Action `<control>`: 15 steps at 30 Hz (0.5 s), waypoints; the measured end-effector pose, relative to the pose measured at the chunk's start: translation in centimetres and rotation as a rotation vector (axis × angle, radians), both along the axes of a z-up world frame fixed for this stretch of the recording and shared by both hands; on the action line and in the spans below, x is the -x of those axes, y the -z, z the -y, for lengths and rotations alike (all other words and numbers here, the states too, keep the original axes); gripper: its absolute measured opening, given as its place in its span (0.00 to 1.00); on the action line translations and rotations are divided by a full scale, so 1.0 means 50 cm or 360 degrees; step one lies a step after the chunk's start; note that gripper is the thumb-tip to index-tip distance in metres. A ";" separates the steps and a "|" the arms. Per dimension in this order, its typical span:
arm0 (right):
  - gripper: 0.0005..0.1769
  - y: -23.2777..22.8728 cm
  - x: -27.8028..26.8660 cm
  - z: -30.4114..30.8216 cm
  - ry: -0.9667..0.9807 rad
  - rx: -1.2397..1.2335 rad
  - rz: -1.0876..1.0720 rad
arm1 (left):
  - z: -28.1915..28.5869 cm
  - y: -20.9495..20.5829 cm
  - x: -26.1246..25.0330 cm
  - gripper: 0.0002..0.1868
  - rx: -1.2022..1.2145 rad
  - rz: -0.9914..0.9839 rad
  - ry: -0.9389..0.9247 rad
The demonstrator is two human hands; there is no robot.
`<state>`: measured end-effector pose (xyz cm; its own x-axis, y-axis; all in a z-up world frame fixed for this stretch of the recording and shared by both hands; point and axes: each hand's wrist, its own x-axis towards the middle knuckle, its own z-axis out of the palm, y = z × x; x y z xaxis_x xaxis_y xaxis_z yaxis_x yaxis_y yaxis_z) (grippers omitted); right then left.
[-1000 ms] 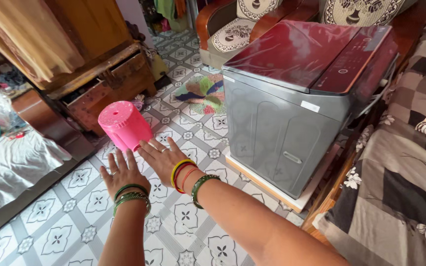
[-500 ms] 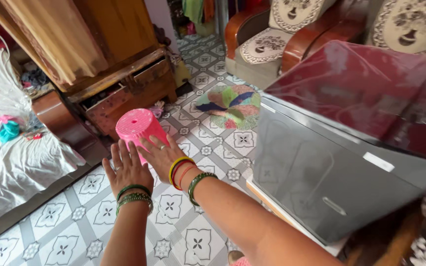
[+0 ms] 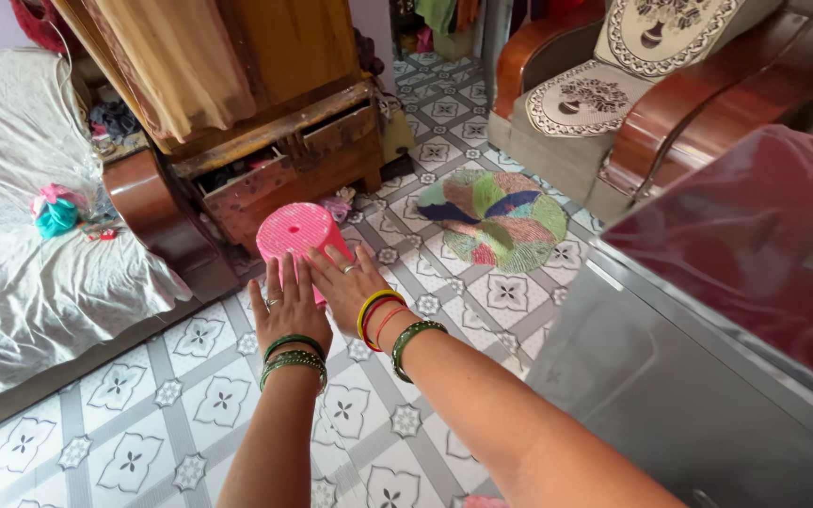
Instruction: The person opens and closes multiple drawers in a wooden dresser and a bedside cabinet. They also smooth a patterned bedsheet with both hands. The actions are performed by hand without tools.
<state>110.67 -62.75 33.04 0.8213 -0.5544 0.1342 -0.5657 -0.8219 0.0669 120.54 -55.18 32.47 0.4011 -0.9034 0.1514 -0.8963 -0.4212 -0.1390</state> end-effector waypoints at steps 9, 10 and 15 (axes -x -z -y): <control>0.46 -0.007 -0.250 0.165 0.0058 -0.0019 -0.0021 | 0.185 0.001 -0.258 0.39 -0.0088 0.0032 0.0025; 0.47 -0.001 -0.279 0.180 0.0064 0.0001 -0.0047 | 0.205 0.007 -0.291 0.39 -0.0099 0.0037 0.0024; 0.46 0.034 -0.401 0.265 0.0058 0.0002 -0.0016 | 0.306 0.045 -0.441 0.38 -0.0088 0.0063 0.0058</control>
